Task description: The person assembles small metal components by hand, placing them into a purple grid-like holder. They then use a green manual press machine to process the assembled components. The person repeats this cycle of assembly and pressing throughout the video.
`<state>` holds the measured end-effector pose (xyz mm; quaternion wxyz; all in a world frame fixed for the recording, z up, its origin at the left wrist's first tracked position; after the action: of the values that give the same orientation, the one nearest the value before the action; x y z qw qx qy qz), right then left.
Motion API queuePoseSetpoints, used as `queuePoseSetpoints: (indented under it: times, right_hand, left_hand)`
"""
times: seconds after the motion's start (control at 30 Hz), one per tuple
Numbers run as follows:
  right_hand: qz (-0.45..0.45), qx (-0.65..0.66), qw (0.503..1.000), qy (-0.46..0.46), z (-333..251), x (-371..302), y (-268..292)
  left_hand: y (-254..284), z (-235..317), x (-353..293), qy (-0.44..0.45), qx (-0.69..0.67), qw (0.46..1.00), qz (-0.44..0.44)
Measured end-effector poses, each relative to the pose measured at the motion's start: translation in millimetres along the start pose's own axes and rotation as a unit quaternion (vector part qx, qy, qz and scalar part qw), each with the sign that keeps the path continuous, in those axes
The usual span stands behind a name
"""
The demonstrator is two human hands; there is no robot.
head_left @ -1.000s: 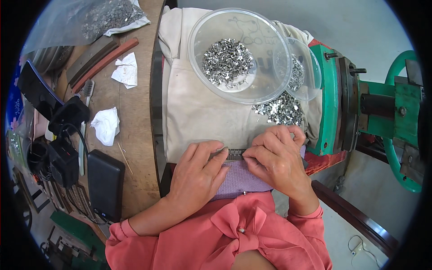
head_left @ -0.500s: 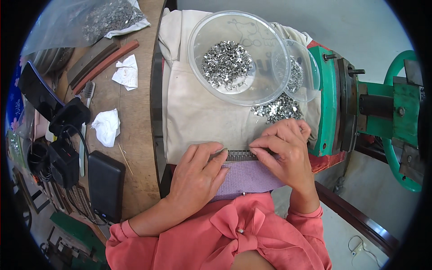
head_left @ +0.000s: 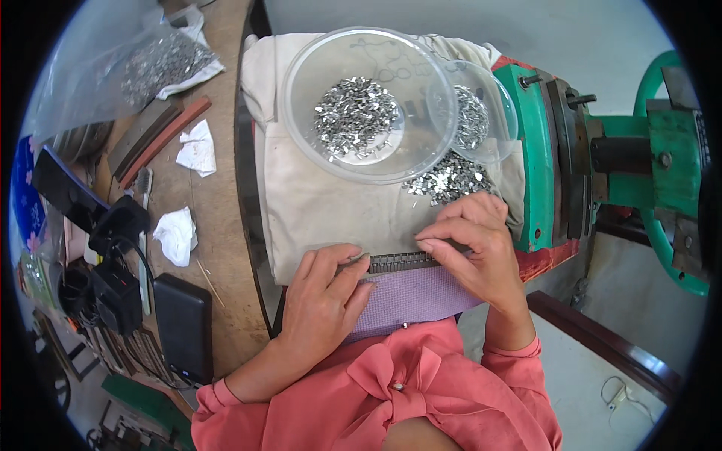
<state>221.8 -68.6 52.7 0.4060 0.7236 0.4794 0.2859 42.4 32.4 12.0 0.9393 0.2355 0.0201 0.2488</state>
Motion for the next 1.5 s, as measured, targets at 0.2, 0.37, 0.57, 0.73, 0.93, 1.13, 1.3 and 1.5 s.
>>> queuePoseSetpoints:
  times: [0.2,0.37,0.57,0.73,0.93,1.13,1.3,1.5]
  right_hand:
    - [0.153,0.072,0.983,-0.076,22,-45,18]
    - [0.250,0.036,0.958,-0.138,39,-83,19]
    - [0.307,-0.019,0.941,-0.140,40,-113,20]
    - [0.299,-0.042,0.936,-0.181,54,-137,11]
    - [0.263,-0.090,0.935,-0.218,70,-145,15]
    - [0.208,-0.099,0.951,-0.206,79,-142,21]
    - [0.181,-0.025,0.960,-0.214,82,-145,24]
    - [0.153,-0.020,0.966,-0.206,85,-150,27]
  left_hand:
    - [-2,1,5,0.038,0.014,0.999,0.011]
    - [-5,-4,4,0.051,0.000,0.998,0.021]
    - [-6,-9,-1,0.040,-0.013,0.999,0.024]
    - [-8,-7,-3,0.023,-0.011,1.000,0.017]
    - [-9,-9,-5,0.016,-0.008,1.000,0.019]
    - [-9,-11,-5,0.026,-0.015,0.999,0.019]
    - [-9,-12,-4,0.008,-0.006,1.000,0.020]
    - [-10,-13,-5,0.011,-0.010,1.000,0.020]
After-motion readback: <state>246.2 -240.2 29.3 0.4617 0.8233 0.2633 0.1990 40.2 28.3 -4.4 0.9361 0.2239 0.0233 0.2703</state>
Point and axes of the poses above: each hand's wrist, its own x-axis towards the middle knuckle, its own y-axis out of the back of the hand, z = x × y, the point moved 5 cm from there along x, towards the middle knuckle, and after that the axes turned 8 degrees about -x, right-handed, at the moved point
